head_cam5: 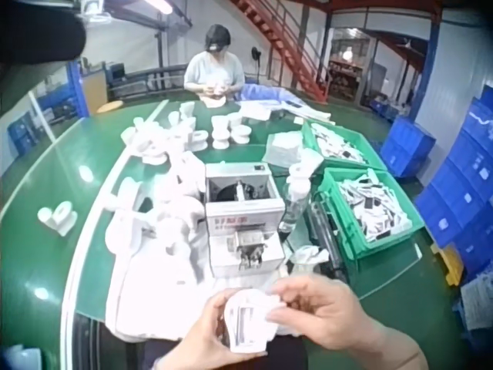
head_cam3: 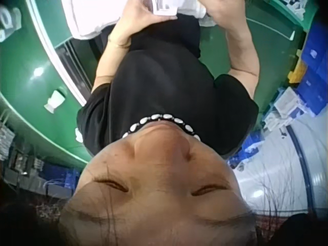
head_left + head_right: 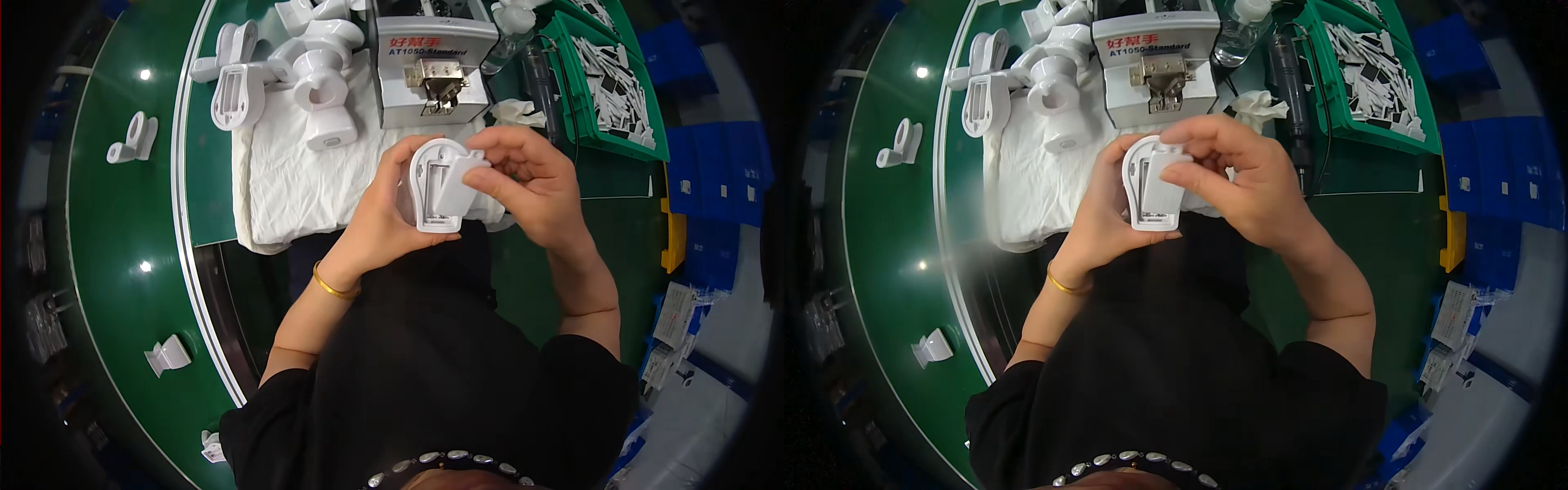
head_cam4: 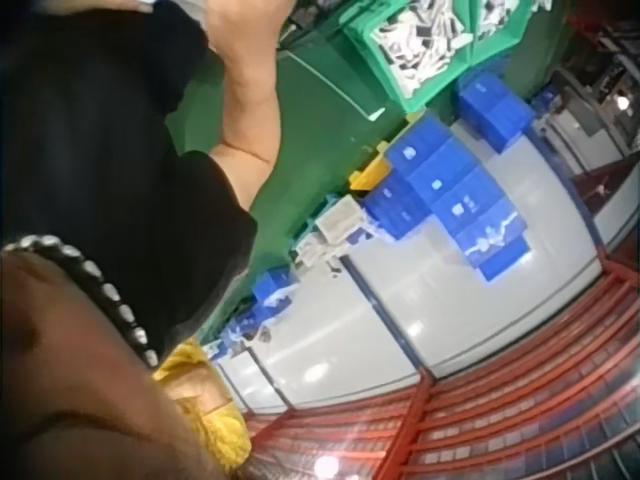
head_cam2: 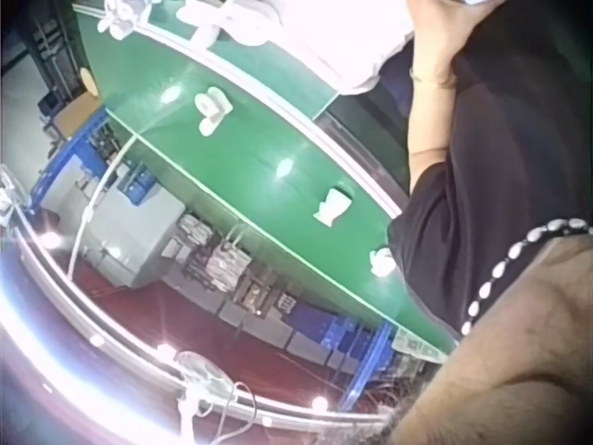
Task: Assembling white plastic housings for electronic components using an electric screwdriver and cleaning the final products.
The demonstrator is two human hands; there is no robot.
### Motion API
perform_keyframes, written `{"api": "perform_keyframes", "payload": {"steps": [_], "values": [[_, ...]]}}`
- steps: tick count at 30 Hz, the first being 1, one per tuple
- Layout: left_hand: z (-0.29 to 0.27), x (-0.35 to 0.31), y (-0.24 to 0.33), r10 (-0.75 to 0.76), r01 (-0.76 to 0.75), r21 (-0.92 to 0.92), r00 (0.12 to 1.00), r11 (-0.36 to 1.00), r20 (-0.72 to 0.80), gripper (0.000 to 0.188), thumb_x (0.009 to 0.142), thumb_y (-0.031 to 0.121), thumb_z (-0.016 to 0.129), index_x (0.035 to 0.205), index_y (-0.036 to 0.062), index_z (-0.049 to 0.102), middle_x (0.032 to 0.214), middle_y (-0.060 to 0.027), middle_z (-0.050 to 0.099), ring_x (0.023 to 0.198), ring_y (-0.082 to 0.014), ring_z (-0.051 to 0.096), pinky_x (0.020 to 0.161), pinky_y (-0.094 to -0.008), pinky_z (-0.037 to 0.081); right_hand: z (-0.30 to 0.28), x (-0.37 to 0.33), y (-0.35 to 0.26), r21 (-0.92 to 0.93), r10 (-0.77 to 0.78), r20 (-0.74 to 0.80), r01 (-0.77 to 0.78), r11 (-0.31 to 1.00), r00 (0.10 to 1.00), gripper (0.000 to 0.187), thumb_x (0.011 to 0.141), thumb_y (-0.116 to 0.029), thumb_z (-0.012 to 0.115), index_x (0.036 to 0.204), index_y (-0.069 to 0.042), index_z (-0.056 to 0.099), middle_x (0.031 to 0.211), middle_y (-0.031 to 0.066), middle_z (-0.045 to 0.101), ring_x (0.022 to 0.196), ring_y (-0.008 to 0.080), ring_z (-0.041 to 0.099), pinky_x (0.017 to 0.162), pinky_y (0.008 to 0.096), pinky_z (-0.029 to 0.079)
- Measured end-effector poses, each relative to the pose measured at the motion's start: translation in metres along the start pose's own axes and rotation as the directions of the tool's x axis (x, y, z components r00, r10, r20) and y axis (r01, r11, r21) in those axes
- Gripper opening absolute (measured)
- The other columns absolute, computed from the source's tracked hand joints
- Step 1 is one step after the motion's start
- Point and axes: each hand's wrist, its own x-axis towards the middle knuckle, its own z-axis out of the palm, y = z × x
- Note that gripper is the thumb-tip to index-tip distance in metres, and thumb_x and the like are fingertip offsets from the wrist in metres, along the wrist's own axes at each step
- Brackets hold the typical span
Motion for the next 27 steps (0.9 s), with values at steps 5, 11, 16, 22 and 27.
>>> {"api": "perform_keyframes", "payload": {"steps": [5, 11, 16, 22, 27], "values": [[-0.001, -0.003, 0.001, 0.012, -0.013, -0.059, 1.0, 0.998, -0.02, 0.1, 0.059, 0.004, 0.091, 0.143, 0.006, 0.036, 0.137, -0.009, 0.047, 0.129, -0.0238, 0.048, 0.109, -0.0361, 0.038, 0.013, -0.001, 0.005, -0.105, -0.008, 0.024, 0.011, 0.994, 1.0, 0.031, 0.086, 0.004, 0.07, 0.116, -0.001, 0.064, 0.092, 0.0033, 0.067, 0.082, 0.0064, 0.061, 0.074, 0.0202, 0.048], [0.003, -0.008, -0.005, 0.071, -0.077, -0.119, 0.996, 0.99, -0.056, 0.1, 0.06, 0.005, 0.09, 0.143, 0.0065, 0.035, 0.146, -0.0121, 0.04, 0.135, -0.0262, 0.042, 0.111, -0.0373, 0.036, 0.009, 0.005, 0.01, -0.607, -0.295, 0.191, 0.349, 0.713, 0.936, 0.038, 0.089, -0.003, 0.069, 0.126, -0.002, 0.062, 0.119, 0.0086, 0.061, 0.106, 0.0107, 0.058, 0.087, 0.0267, 0.048], [-0.007, -0.011, 0.001, 0.068, -0.068, 0.106, 0.998, 0.992, 0.004, 0.095, 0.067, 0.009, 0.088, 0.145, 0.0046, 0.034, 0.148, -0.0162, 0.036, 0.137, -0.0285, 0.04, 0.112, -0.0398, 0.034, 0.03, -0.002, 0.029, 0.33, 0.19, 0.059, -0.198, 0.923, 0.98, 0.061, 0.089, -0.006, 0.069, 0.143, 0.001, 0.043, 0.13, 0.0124, 0.056, 0.117, 0.0183, 0.056, 0.1, 0.0315, 0.045], [-0.011, -0.013, 0.008, 0.038, -0.024, -0.236, 0.998, 0.971, 0.054, 0.063, 0.093, 0.002, 0.059, 0.148, -0.0009, 0.028, 0.142, -0.0153, 0.042, 0.133, -0.0242, 0.043, 0.11, -0.0374, 0.034, 0.037, -0.007, 0.029, 0.342, 0.133, 0.024, -0.133, 0.93, 0.991, 0.067, 0.085, -0.005, 0.072, 0.143, 0.004, 0.04, 0.125, 0.0122, 0.058, 0.113, 0.0174, 0.058, 0.098, 0.0305, 0.046], [-0.004, -0.027, 0.007, -0.039, 0.043, -0.189, 0.999, 0.981, 0.027, 0.068, 0.092, 0.003, 0.063, 0.15, 0.0, 0.027, 0.145, -0.0197, 0.039, 0.134, -0.0253, 0.043, 0.11, -0.0372, 0.034, 0.036, -0.011, 0.036, 0.368, 0.225, 0.027, -0.219, 0.904, 0.974, 0.064, 0.085, -0.007, 0.074, 0.14, 0.004, 0.042, 0.12, 0.0119, 0.06, 0.106, 0.0165, 0.061, 0.092, 0.0303, 0.05]]}}
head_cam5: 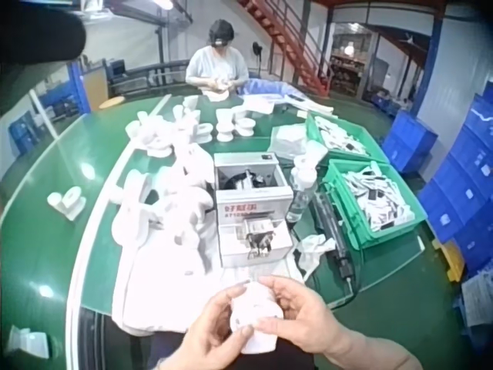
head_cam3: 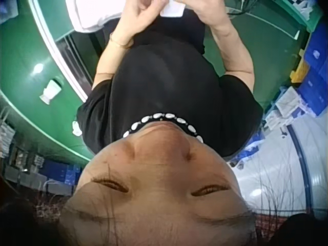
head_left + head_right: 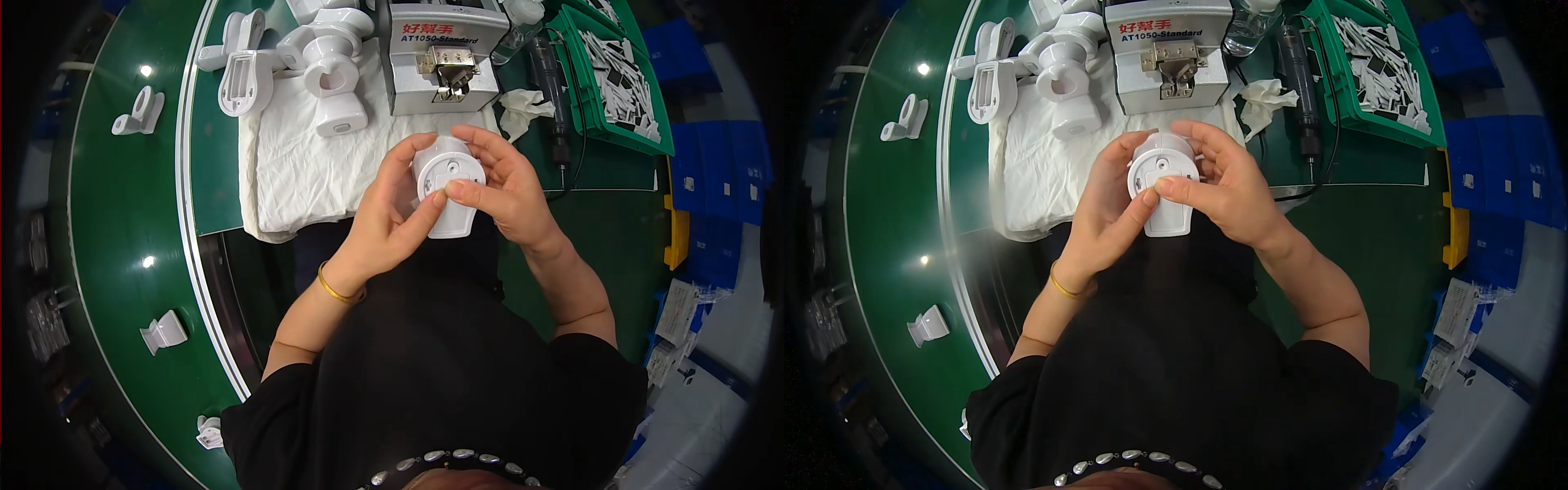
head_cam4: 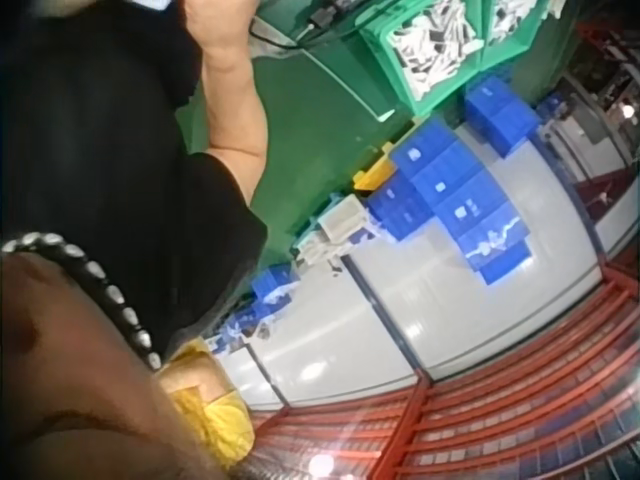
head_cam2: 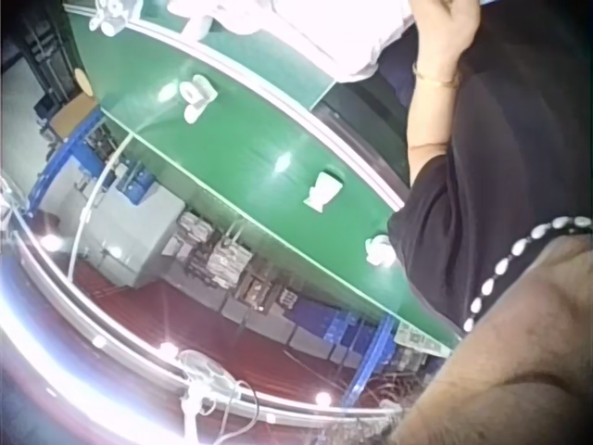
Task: Assembling white plastic housings for electronic components using an electric screwdriver and cleaning the final products.
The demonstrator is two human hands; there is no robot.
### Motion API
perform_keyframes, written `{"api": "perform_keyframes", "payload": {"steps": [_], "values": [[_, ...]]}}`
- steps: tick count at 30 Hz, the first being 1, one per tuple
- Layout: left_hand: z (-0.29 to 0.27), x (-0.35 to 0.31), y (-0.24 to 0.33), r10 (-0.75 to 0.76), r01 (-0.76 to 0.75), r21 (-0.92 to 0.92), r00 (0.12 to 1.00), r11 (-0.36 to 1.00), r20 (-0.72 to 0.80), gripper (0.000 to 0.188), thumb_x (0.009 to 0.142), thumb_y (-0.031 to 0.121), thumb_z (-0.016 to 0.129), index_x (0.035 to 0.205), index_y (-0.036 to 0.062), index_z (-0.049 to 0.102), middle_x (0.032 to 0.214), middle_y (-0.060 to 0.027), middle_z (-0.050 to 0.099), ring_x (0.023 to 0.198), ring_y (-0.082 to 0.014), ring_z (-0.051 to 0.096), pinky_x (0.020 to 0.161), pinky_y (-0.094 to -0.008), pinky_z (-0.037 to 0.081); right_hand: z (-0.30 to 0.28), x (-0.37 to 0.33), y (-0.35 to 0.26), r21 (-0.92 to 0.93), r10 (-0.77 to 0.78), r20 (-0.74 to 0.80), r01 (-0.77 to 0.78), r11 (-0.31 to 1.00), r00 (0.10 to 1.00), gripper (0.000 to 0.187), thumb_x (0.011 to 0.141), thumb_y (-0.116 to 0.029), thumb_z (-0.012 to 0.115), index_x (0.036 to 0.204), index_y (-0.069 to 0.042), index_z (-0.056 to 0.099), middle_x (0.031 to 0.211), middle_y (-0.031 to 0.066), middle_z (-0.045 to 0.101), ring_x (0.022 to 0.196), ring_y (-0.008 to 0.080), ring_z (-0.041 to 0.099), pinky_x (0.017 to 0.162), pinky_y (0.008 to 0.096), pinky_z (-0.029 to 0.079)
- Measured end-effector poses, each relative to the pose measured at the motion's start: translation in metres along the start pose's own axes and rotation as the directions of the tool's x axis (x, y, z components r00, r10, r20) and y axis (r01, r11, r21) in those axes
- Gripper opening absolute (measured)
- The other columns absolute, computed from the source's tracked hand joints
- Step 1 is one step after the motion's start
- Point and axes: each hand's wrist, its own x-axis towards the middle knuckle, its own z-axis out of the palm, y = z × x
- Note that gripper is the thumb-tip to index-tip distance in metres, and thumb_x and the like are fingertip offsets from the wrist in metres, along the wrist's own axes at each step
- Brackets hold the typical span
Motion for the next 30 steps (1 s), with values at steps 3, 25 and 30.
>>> {"api": "perform_keyframes", "payload": {"steps": [3, 25, 30], "values": [[-0.002, -0.009, 0.005, -0.044, 0.045, 0.092, 0.999, 0.995, -0.015, 0.091, 0.075, 0.015, 0.084, 0.147, 0.001, 0.031, 0.143, -0.0243, 0.042, 0.133, -0.0337, 0.044, 0.109, -0.0409, 0.037, -0.005, 0.0, 0.006, 0.102, 0.144, 0.007, -0.144, 0.984, 0.99, 0.061, 0.087, -0.009, 0.073, 0.139, 0.004, 0.044, 0.12, 0.0122, 0.061, 0.104, 0.0158, 0.062, 0.09, 0.0297, 0.051], [-0.1, -0.008, 0.103, 0.039, 0.366, 0.859, 0.914, 0.358, -0.405, 0.095, 0.063, 0.01, 0.08, 0.146, 0.0058, 0.036, 0.112, -0.0184, 0.06, 0.104, -0.0356, 0.054, 0.095, -0.0428, 0.044, -0.029, 0.031, 0.005, -0.412, -0.006, 0.046, 0.024, 0.911, 0.999, 0.035, 0.095, -0.013, 0.065, 0.127, -0.001, 0.059, 0.102, 0.0001, 0.062, 0.082, 0.0044, 0.054, 0.071, 0.0199, 0.045], [-0.118, 0.01, 0.09, -0.121, 0.309, 0.951, 0.943, -0.017, -0.308, 0.092, 0.064, 0.021, 0.083, 0.143, 0.0051, 0.04, 0.111, -0.0171, 0.062, 0.11, -0.0365, 0.055, 0.097, -0.0474, 0.041, -0.041, 0.052, -0.027, -0.356, -0.225, -0.132, 0.165, 0.92, 0.965, 0.025, 0.099, -0.014, 0.059, 0.119, 0.001, 0.064, 0.09, -0.0005, 0.066, 0.073, 0.0029, 0.054, 0.064, 0.016, 0.042]]}}
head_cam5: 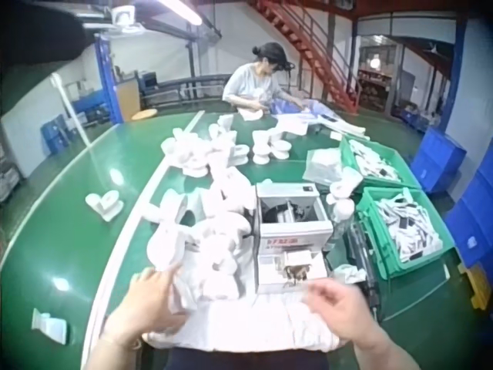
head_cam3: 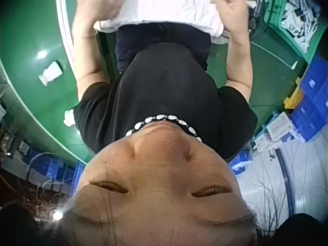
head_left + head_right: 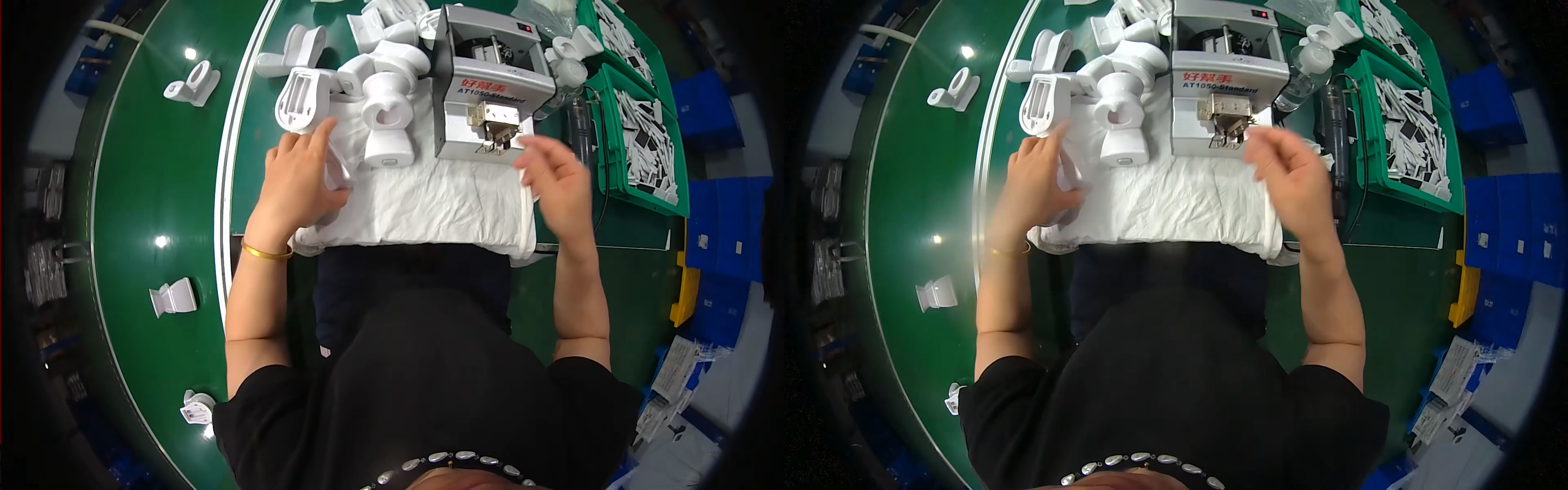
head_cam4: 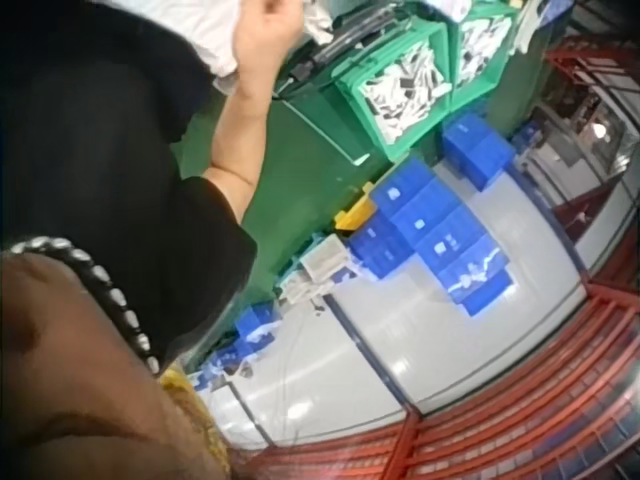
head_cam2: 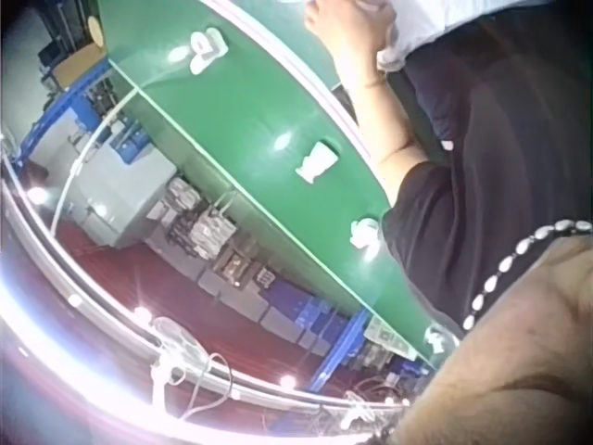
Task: Assembling white plastic housings for electronic components using an electric screwdriver and cleaning the final products.
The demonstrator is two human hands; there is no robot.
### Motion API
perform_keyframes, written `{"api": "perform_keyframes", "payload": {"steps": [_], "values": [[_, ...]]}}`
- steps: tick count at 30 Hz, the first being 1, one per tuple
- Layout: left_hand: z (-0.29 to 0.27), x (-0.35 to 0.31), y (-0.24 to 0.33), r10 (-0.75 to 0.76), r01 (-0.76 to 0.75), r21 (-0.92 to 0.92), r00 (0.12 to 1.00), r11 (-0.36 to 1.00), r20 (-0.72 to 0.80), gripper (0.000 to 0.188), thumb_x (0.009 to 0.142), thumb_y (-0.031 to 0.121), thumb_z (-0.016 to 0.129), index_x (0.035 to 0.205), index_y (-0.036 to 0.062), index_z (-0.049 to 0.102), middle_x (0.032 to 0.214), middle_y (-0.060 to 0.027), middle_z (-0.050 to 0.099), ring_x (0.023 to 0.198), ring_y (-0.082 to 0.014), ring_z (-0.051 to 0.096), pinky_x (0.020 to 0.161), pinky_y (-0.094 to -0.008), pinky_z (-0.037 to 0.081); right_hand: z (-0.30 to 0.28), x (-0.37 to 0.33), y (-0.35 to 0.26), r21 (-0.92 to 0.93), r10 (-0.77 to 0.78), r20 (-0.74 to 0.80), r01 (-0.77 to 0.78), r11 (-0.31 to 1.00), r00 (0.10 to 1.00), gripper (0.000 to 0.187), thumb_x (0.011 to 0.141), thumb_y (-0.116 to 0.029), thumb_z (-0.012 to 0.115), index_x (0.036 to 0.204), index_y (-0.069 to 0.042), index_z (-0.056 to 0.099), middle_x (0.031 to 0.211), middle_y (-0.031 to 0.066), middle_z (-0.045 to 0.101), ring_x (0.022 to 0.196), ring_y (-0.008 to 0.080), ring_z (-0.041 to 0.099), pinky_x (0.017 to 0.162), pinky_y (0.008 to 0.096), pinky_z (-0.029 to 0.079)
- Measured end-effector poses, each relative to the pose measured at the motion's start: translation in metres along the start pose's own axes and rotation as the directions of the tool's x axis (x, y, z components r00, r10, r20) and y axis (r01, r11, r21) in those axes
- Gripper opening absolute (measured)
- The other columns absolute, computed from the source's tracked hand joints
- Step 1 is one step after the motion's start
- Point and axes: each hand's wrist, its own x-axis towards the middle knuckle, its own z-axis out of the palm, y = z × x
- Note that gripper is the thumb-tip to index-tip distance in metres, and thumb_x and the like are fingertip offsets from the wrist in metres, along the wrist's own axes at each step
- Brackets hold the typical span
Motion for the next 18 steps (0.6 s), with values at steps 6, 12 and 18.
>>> {"api": "perform_keyframes", "payload": {"steps": [6, 12, 18], "values": [[-0.02, 0.029, 0.04, 0.109, -0.138, -0.157, 0.978, 0.978, -0.18, 0.073, 0.08, 0.031, 0.08, 0.138, 0.0011, 0.048, 0.122, -0.0152, 0.063, 0.108, -0.0308, 0.059, 0.095, -0.0379, 0.045, -0.032, 0.077, 0.018, 0.18, -0.073, -0.379, 0.151, 0.972, 0.922, 0.035, 0.103, -0.024, 0.053, 0.124, 0.003, 0.06, 0.113, 0.008, 0.065, 0.096, 0.0117, 0.059, 0.086, 0.0256, 0.047], [0.038, 0.13, 0.092, 0.0, 0.012, -1.0, 1.0, 0.011, 0.012, 0.079, 0.1, 0.058, 0.042, 0.143, -0.0082, 0.038, 0.143, -0.0158, 0.047, 0.13, -0.0232, 0.044, 0.111, -0.0341, 0.031, -0.001, 0.105, -0.005, 0.428, 0.015, -0.209, 0.078, 0.901, 0.978, 0.052, 0.107, -0.035, 0.041, 0.138, 0.007, 0.048, 0.137, 0.0149, 0.054, 0.124, 0.0193, 0.051, 0.108, 0.0313, 0.036], [0.03, 0.154, 0.129, -0.124, 0.186, -0.942, 0.966, -0.281, 0.228, 0.059, 0.101, 0.051, 0.046, 0.137, 0.0044, 0.049, 0.133, -0.0119, 0.058, 0.115, -0.0254, 0.059, 0.101, -0.0397, 0.045, 0.001, 0.099, 0.024, 0.326, -0.145, -0.156, 0.19, 0.926, 0.977, 0.063, 0.108, -0.045, 0.029, 0.15, 0.002, 0.033, 0.152, 0.0133, 0.038, 0.137, 0.0197, 0.038, 0.115, 0.0312, 0.025]]}}
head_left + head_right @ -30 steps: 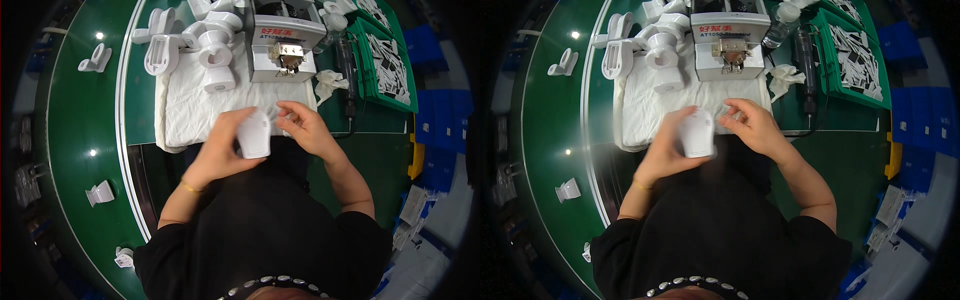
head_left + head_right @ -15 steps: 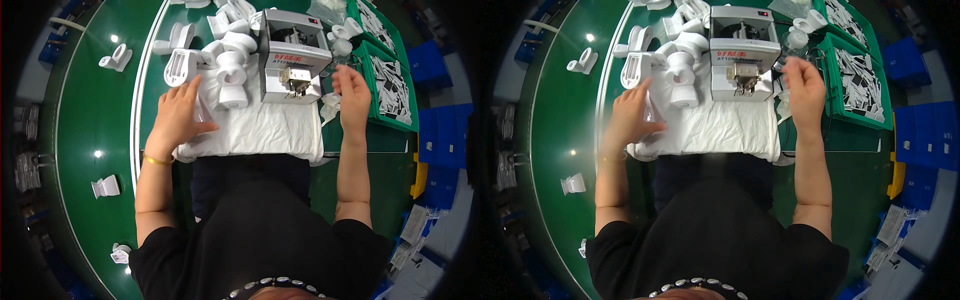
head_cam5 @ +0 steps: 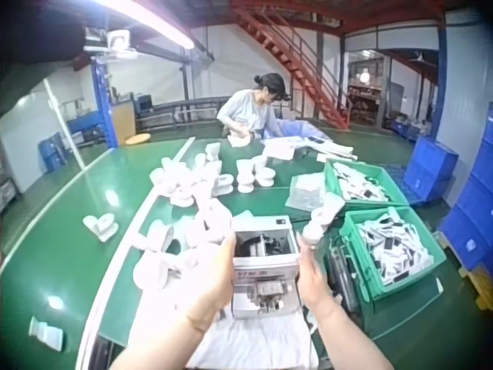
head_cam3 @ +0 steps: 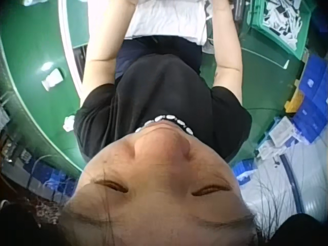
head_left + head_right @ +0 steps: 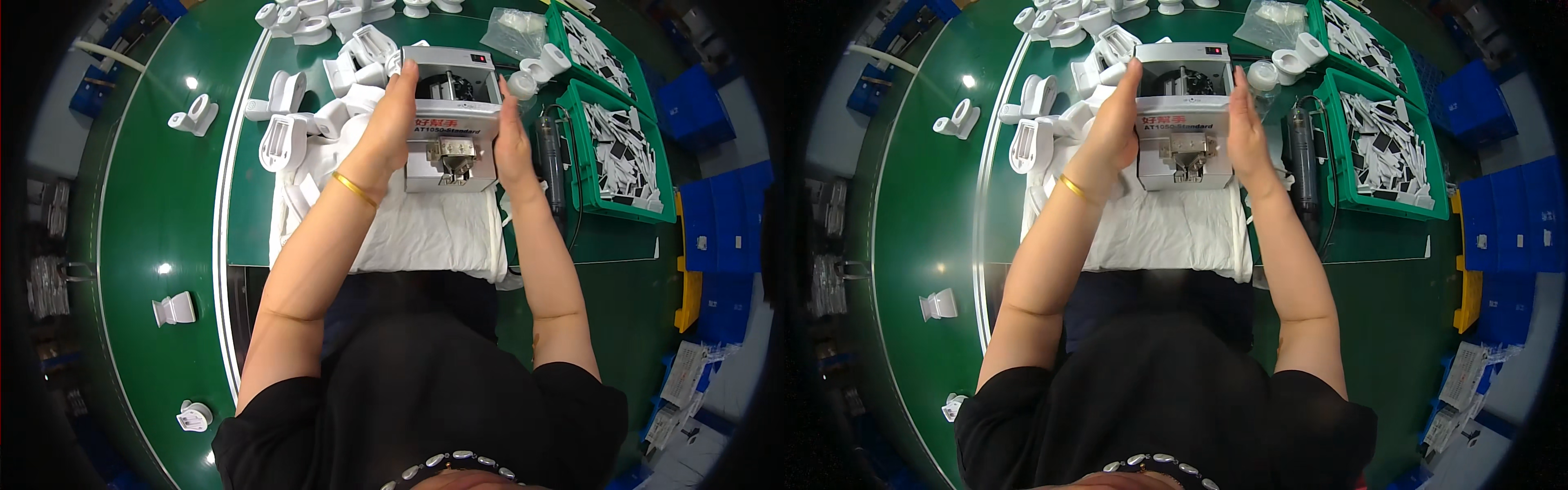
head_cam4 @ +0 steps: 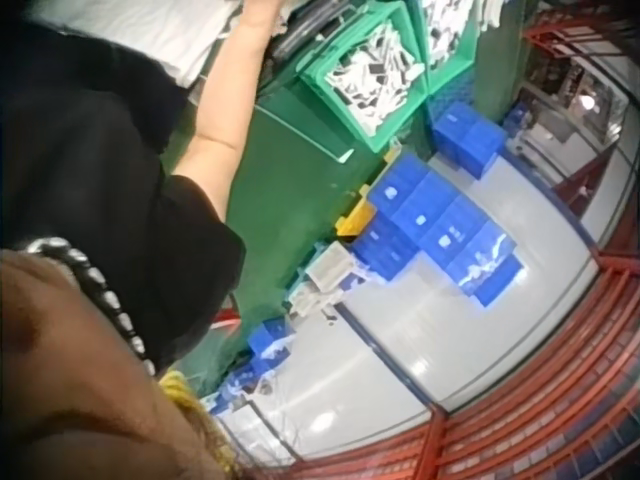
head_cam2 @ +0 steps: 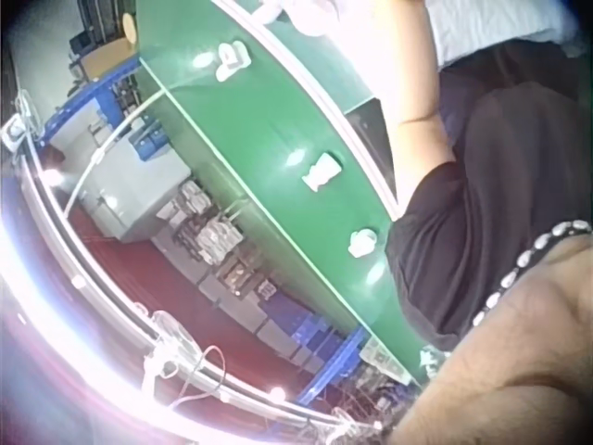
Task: Assembling white plastic housings for electronic components using an electric screwdriver and cleaning the final products.
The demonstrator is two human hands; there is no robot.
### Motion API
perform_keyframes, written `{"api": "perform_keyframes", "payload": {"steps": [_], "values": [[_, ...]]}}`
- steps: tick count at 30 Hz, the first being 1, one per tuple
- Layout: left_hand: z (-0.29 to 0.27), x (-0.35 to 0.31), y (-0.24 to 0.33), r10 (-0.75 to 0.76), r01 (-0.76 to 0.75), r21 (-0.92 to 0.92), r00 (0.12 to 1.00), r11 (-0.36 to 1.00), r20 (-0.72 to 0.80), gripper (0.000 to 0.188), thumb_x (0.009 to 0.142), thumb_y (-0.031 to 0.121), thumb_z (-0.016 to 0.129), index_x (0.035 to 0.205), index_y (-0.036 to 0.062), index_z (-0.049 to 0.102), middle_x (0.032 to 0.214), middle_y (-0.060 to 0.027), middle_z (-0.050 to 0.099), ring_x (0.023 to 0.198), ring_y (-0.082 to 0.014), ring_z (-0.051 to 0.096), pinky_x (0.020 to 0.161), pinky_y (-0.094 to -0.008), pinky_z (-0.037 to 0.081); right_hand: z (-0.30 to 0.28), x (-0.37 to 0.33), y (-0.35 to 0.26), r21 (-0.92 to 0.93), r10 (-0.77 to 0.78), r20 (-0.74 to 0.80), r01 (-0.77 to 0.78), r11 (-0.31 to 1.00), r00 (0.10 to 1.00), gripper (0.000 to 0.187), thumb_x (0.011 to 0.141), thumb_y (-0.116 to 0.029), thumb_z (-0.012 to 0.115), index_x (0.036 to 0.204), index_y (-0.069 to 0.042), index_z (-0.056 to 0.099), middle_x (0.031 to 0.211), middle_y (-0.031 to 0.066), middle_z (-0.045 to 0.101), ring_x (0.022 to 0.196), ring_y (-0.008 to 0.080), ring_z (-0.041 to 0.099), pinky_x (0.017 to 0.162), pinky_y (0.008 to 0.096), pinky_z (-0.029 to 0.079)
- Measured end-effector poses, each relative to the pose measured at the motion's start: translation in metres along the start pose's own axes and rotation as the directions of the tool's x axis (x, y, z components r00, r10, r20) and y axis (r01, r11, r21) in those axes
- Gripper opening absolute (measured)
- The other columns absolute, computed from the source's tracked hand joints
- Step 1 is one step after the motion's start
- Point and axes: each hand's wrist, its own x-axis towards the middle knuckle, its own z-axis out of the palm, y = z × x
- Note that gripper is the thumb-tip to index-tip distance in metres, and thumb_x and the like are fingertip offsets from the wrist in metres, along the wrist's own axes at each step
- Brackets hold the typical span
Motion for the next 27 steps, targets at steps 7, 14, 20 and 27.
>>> {"api": "perform_keyframes", "payload": {"steps": [7, 14, 20, 27], "values": [[-0.008, -0.026, -0.012, 0.101, -0.101, 0.13, 0.995, 0.986, 0.009, 0.07, 0.103, 0.041, 0.044, 0.155, 0.0008, 0.02, 0.159, -0.0152, 0.027, 0.147, -0.025, 0.022, 0.118, -0.0371, 0.019, 0.002, -0.027, -0.01, -0.077, -0.047, 0.05, 0.051, 0.996, 0.998, 0.058, 0.105, -0.027, 0.034, 0.155, -0.001, 0.021, 0.15, 0.0087, 0.039, 0.127, 0.0169, 0.041, 0.107, 0.0269, 0.031], [0.016, -0.019, 0.005, 0.051, -0.051, -0.002, 0.994, 0.999, -0.092, 0.042, 0.099, 0.039, 0.053, 0.127, 0.0074, 0.056, 0.114, -0.0093, 0.068, 0.09, -0.025, 0.069, 0.085, -0.0389, 0.055, 0.011, -0.01, -0.025, -0.008, -0.117, -0.049, 0.117, 0.993, 0.992, 0.059, 0.104, -0.024, 0.042, 0.155, -0.002, 0.023, 0.138, 0.0055, 0.048, 0.114, 0.011, 0.045, 0.1, 0.023, 0.036], [0.013, -0.053, -0.005, 0.246, -0.25, 0.041, 0.966, 0.967, 0.077, 0.072, 0.102, 0.041, 0.049, 0.154, -0.0011, 0.023, 0.158, -0.0143, 0.03, 0.146, -0.0237, 0.025, 0.118, -0.0331, 0.02, 0.004, -0.043, -0.043, -0.091, -0.078, -0.009, 0.077, 0.993, 0.997, 0.059, 0.1, -0.02, 0.033, 0.156, -0.003, 0.022, 0.152, 0.0089, 0.039, 0.122, 0.0121, 0.046, 0.104, 0.0248, 0.034], [0.001, -0.035, -0.004, 0.339, -0.357, 0.109, 0.928, 0.928, 0.157, 0.069, 0.103, 0.034, 0.046, 0.155, -0.0023, 0.019, 0.16, -0.0151, 0.026, 0.147, -0.0233, 0.024, 0.117, -0.0325, 0.02, 0.012, -0.021, -0.034, -0.073, -0.334, 0.017, 0.334, 0.94, 0.942, 0.062, 0.097, -0.015, 0.035, 0.157, -0.007, 0.021, 0.134, 0.0044, 0.044, 0.103, 0.0113, 0.038, 0.085, 0.0229, 0.033]]}}
